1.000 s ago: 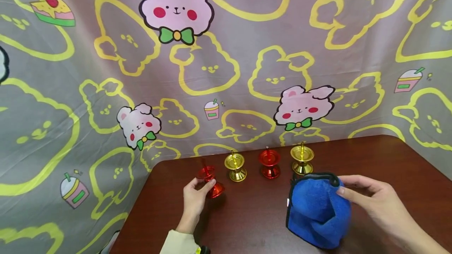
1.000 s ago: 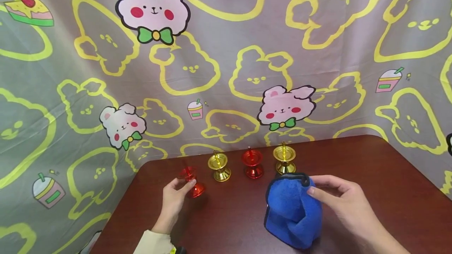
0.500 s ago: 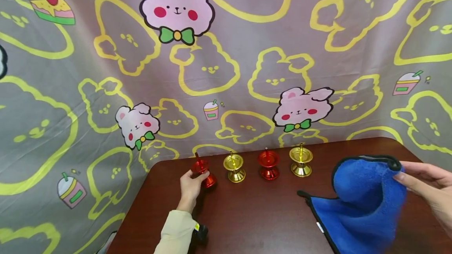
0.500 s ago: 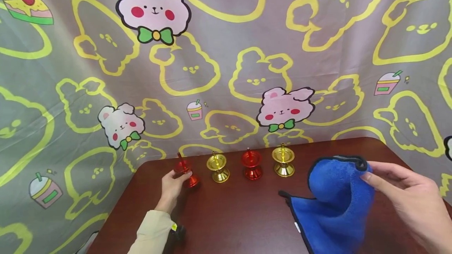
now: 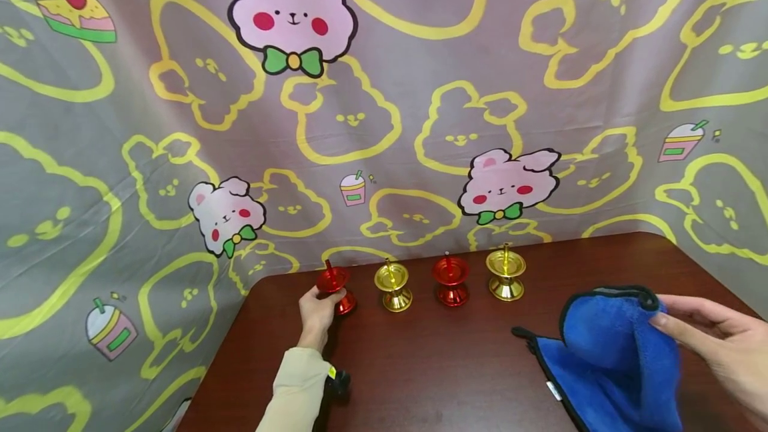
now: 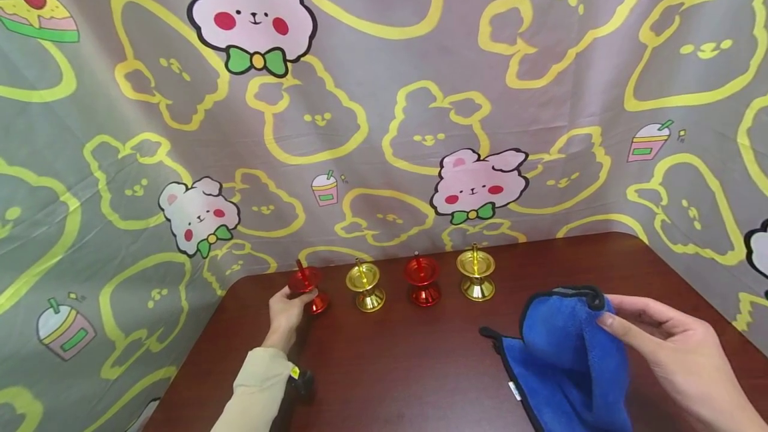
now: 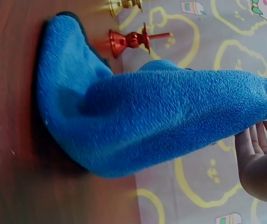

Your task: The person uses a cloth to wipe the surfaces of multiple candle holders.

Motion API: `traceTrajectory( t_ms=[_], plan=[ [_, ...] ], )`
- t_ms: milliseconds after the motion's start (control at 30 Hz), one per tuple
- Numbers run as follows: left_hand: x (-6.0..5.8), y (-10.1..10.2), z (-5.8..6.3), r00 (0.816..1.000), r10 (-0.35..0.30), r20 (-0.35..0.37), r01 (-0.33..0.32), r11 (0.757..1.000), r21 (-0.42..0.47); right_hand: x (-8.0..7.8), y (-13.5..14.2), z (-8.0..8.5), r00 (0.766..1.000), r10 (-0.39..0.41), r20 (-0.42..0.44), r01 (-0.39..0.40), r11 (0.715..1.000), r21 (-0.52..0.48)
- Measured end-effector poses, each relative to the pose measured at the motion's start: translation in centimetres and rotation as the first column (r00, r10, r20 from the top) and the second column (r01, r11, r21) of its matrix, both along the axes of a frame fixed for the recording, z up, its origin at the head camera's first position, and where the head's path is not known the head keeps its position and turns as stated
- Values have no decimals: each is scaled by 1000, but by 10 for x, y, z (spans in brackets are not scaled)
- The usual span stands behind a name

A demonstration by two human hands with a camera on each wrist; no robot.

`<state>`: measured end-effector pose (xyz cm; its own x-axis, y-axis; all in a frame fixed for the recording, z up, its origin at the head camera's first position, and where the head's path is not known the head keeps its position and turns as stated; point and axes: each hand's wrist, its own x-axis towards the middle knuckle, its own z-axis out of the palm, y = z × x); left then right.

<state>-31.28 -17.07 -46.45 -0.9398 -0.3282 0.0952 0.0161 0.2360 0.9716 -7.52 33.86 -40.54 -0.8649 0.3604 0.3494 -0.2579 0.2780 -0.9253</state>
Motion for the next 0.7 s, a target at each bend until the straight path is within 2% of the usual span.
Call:
traceTrajectory(
  t_ms=[100,167,433,700],
  plan=[
    [0,1,-4,1000,4,8,-4,1000,-9,2,-8,0,993,-68,98,56,992,115],
    [0,2,-7,1000,8,10,-8,1000,-12,4,-12,0,989,-68,128,50,989,137],
    [0,4,-12,1000,6,5,-5,1000,-18,2,-20,-4,971,-37,237,3,990,139],
    [8,1,-13,999,-10,39,11,1000,-11,-1,-24,-4,954,-71,292,13,981,193]
  ],
)
